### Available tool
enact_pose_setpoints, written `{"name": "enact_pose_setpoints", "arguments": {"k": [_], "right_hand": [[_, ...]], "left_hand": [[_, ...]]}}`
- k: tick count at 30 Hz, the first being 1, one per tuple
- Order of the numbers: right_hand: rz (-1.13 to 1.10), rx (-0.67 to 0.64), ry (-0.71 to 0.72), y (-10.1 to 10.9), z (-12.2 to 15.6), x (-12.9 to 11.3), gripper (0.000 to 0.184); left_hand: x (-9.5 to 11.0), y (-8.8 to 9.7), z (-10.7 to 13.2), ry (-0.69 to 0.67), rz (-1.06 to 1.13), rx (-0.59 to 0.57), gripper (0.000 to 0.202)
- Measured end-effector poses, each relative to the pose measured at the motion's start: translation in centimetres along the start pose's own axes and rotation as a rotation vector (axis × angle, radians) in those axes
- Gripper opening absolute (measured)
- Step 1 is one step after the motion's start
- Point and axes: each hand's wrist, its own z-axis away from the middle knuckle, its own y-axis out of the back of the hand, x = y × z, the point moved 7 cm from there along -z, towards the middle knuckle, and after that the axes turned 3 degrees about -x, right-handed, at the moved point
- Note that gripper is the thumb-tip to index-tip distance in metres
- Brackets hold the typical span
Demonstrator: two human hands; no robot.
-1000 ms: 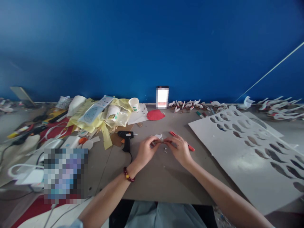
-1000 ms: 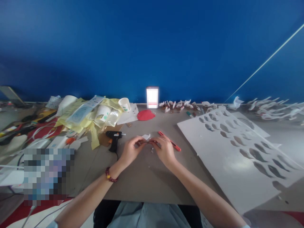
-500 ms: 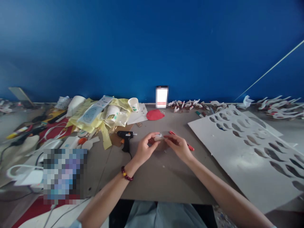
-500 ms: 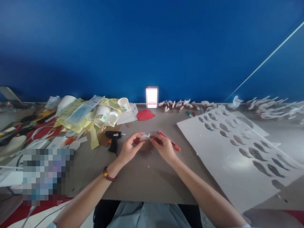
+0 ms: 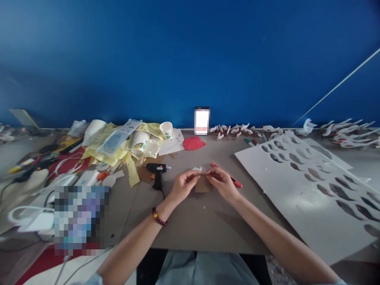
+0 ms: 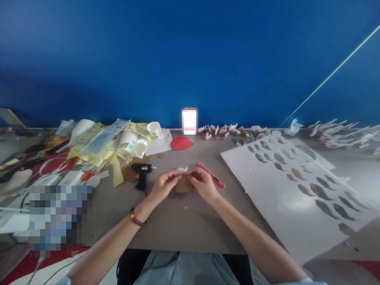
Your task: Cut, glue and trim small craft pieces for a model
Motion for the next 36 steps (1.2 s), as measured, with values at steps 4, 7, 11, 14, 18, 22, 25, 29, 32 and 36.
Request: {"name": "enact_pose_setpoints", "arguments": {"k": [4, 7, 11, 14, 18, 22, 25, 29, 32, 36], "right_hand": [[-0.187, -0.038, -0.126, -0.4, 0.3, 0.4, 0.025], [-0.233, -0.040, -0.173, -0.4, 0.5, 0.6, 0.025], [-0.179, -0.006, -0.150, 0.1, 0.4, 0.8, 0.024], [-0.105, 0.024, -0.081, 0.4, 0.2, 0.7, 0.024], [-0.050, 0.020, -0.030, 0.4, 0.2, 0.6, 0.023], [-0.016, 0.004, -0.007, 0.3, 0.3, 0.1, 0.021], [0.059, -0.004, 0.042, 0.2, 0.3, -0.4, 0.019], [0.143, 0.014, 0.130, 0.1, 0.4, -0.8, 0.017], [0.190, 0.023, 0.170, 0.1, 0.5, -0.7, 0.016], [0.193, 0.005, 0.189, 0.0, 0.4, -0.7, 0.016]], "left_hand": [[0.2, 0.1, 0.2, 0.025, 0.074, -0.004, 0.028], [0.4, -0.1, 0.2, 0.036, 0.091, -0.040, 0.028], [0.6, 0.1, 0.1, 0.032, 0.030, -0.026, 0.030], [0.6, 0.4, 0.0, 0.033, -0.001, -0.002, 0.031], [0.2, 0.5, -0.1, 0.044, 0.060, 0.010, 0.031], [-0.1, 0.6, -0.2, 0.079, 0.108, 0.033, 0.035], [-0.3, 0.5, -0.1, 0.127, 0.135, 0.019, 0.038], [-0.9, -0.1, 0.2, 0.244, 0.176, -0.073, 0.033], [-1.3, -0.8, 0.5, 0.314, 0.197, -0.162, 0.034], [-1.6, -0.9, 0.6, 0.352, 0.247, -0.191, 0.037]]}}
